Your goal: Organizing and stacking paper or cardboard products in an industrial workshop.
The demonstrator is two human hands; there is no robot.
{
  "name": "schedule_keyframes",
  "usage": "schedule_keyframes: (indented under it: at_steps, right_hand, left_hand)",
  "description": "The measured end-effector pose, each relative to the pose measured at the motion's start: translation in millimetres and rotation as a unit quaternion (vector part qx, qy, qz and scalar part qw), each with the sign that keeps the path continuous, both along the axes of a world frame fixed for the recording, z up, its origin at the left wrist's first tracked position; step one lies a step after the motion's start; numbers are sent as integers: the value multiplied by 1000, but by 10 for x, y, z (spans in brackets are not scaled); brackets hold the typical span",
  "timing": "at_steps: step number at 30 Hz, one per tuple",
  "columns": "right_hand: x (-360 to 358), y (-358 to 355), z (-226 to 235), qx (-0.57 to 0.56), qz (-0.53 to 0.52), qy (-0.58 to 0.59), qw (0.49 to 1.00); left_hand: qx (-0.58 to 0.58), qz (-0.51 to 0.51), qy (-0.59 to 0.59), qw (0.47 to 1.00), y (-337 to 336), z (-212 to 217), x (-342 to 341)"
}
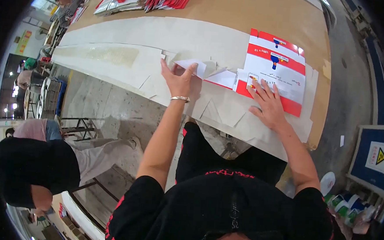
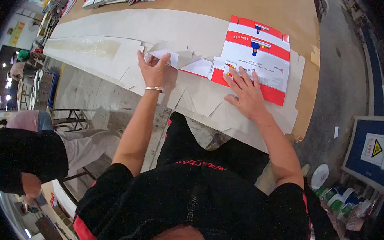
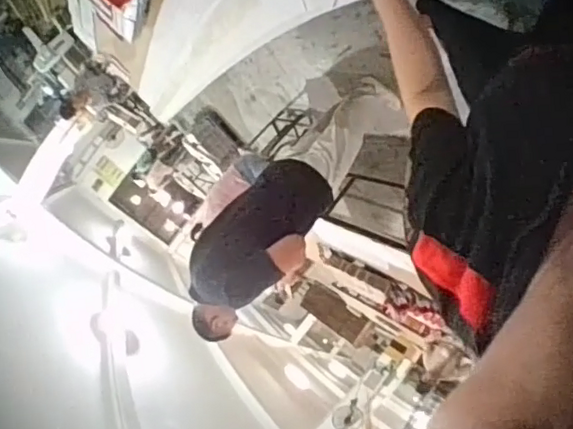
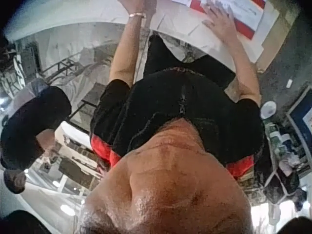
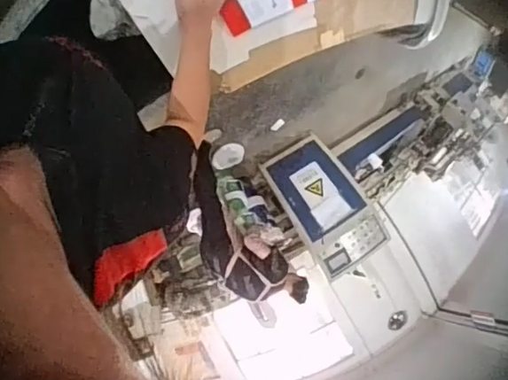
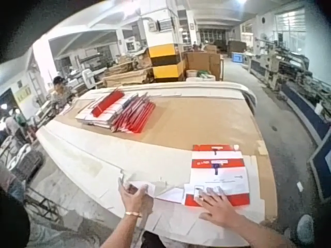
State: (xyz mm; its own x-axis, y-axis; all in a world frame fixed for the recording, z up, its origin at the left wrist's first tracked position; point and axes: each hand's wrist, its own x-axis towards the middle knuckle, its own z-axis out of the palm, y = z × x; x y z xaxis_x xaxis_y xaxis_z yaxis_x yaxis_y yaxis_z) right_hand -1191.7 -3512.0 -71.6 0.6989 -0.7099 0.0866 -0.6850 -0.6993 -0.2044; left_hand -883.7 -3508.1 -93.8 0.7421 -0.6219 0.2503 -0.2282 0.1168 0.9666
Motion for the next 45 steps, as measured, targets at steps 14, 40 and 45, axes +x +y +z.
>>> schedule_keyframes:
  at_steps: [14, 40, 45]
  right_hand:
    - [-113, -138, 165, 3, 24, -9, 1000]
    - [-49, -65, -93, -132, 38, 30, 990]
    - [-91, -105, -66, -118, 72, 52, 989]
  left_hand:
    - [1, -307, -414, 857, -72, 231, -300]
    - [191, -341, -636, 666, -55, 95, -500]
    - [197, -352, -633, 661, -64, 120, -496]
